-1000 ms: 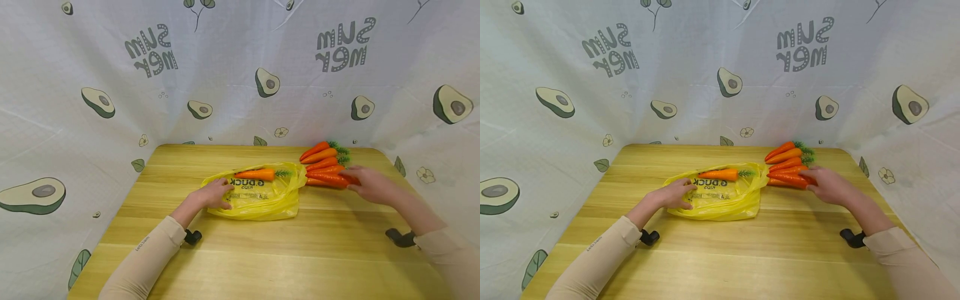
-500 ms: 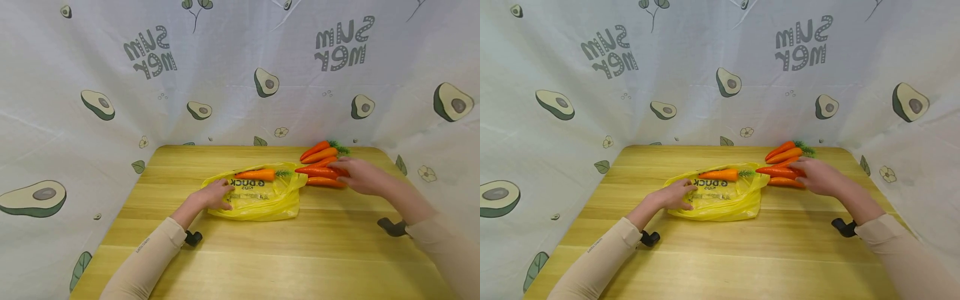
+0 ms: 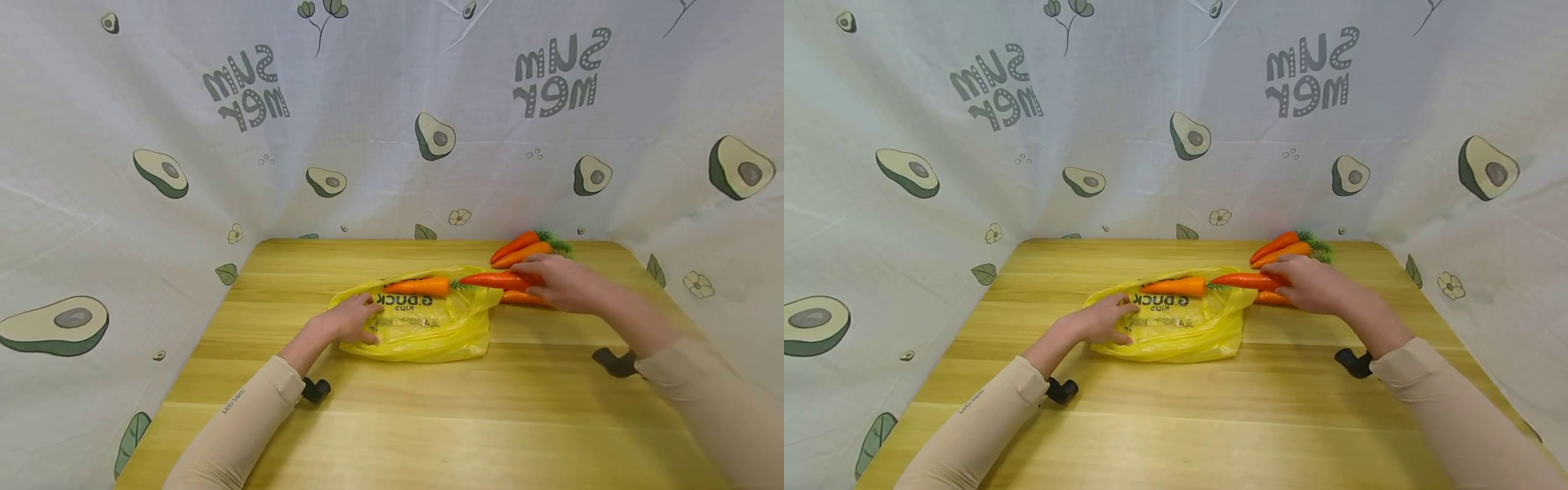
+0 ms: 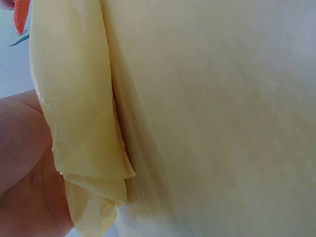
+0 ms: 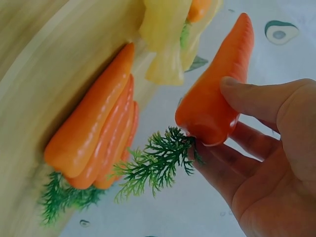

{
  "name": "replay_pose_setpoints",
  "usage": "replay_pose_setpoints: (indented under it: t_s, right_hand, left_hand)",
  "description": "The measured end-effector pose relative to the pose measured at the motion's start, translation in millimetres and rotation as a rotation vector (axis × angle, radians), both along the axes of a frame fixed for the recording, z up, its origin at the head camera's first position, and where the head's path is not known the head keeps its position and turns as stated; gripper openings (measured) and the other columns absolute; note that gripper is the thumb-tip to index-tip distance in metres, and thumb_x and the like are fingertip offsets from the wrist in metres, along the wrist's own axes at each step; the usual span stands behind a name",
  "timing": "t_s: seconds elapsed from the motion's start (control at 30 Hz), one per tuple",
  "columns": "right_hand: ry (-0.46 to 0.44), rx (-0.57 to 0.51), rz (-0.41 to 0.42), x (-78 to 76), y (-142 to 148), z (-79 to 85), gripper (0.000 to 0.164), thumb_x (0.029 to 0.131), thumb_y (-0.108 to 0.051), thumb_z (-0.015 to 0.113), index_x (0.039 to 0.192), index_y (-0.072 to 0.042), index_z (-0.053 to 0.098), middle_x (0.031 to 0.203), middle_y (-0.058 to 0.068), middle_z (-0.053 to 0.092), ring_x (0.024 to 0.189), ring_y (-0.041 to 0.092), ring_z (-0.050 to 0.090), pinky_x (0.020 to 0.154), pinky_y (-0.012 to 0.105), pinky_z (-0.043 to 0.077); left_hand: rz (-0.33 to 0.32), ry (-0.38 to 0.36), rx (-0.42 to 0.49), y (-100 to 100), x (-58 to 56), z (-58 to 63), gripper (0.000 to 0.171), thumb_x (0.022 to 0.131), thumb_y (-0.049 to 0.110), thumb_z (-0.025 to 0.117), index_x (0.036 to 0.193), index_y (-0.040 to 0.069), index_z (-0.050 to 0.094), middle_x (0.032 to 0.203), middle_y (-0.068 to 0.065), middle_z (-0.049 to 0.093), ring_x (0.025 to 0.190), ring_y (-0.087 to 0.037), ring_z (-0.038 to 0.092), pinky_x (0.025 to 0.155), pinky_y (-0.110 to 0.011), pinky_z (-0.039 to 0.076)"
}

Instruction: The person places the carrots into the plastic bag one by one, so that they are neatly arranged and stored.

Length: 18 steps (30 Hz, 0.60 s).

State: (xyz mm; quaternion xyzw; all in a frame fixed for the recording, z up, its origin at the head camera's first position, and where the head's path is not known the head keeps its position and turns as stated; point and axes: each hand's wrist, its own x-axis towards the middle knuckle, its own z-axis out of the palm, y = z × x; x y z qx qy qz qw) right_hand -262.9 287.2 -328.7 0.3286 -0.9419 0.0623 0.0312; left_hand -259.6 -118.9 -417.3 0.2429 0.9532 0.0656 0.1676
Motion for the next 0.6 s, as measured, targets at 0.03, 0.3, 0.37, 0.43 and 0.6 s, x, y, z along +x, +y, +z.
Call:
replay_pose_setpoints:
  t_s: [0.03, 0.3, 0.37, 0.43, 0.6]
  right_hand:
    - [0.002, -0.005, 0.006, -0.5, -2.6, 0.1, 0.039, 0.087, -0.002, 0.075, 0.126, 0.000, 0.069, 0.118, 0.018, 0.069, 0.103, 0.035, 0.064, 0.086, 0.052, 0.054]
    - [-0.023, -0.032, 0.021, -6.0, -20.1, -1.9, 0.041, 0.088, -0.003, 0.075, 0.128, -0.002, 0.068, 0.124, 0.019, 0.067, 0.105, 0.034, 0.065, 0.088, 0.053, 0.055]
    - [-0.029, -0.034, 0.026, -7.3, -25.4, -2.7, 0.040, 0.088, -0.004, 0.075, 0.127, -0.003, 0.069, 0.122, 0.016, 0.068, 0.103, 0.031, 0.065, 0.089, 0.052, 0.055]
    - [-0.038, -0.037, 0.029, -8.9, -30.5, -3.7, 0.038, 0.088, -0.004, 0.075, 0.126, -0.003, 0.069, 0.119, 0.014, 0.069, 0.099, 0.028, 0.065, 0.088, 0.050, 0.056]
    - [-0.048, -0.040, 0.039, -13.0, -41.5, -7.7, 0.037, 0.089, -0.005, 0.074, 0.126, -0.004, 0.069, 0.112, 0.009, 0.069, 0.094, 0.024, 0.065, 0.085, 0.048, 0.056]
  left_hand:
    - [-0.001, 0.000, -0.001, -0.1, 0.1, 0.1, 0.073, 0.094, 0.046, 0.070, 0.155, 0.018, 0.041, 0.159, -0.014, 0.034, 0.147, -0.034, 0.033, 0.119, -0.050, 0.033]
    - [-0.001, -0.006, -0.004, -1.5, 0.7, -0.1, 0.074, 0.094, 0.046, 0.069, 0.156, 0.019, 0.040, 0.161, -0.014, 0.032, 0.148, -0.034, 0.032, 0.119, -0.050, 0.032]
    - [0.000, -0.010, -0.001, -1.6, 1.0, 0.4, 0.074, 0.094, 0.046, 0.069, 0.156, 0.019, 0.040, 0.161, -0.014, 0.031, 0.148, -0.034, 0.032, 0.119, -0.050, 0.032]
    - [-0.001, -0.012, 0.007, -1.6, 1.5, 1.1, 0.074, 0.094, 0.045, 0.070, 0.156, 0.018, 0.040, 0.160, -0.014, 0.032, 0.148, -0.034, 0.032, 0.119, -0.051, 0.033]
    - [0.002, -0.016, 0.011, -1.2, 1.2, 1.2, 0.074, 0.094, 0.045, 0.070, 0.156, 0.018, 0.040, 0.161, -0.014, 0.031, 0.148, -0.034, 0.031, 0.119, -0.051, 0.033]
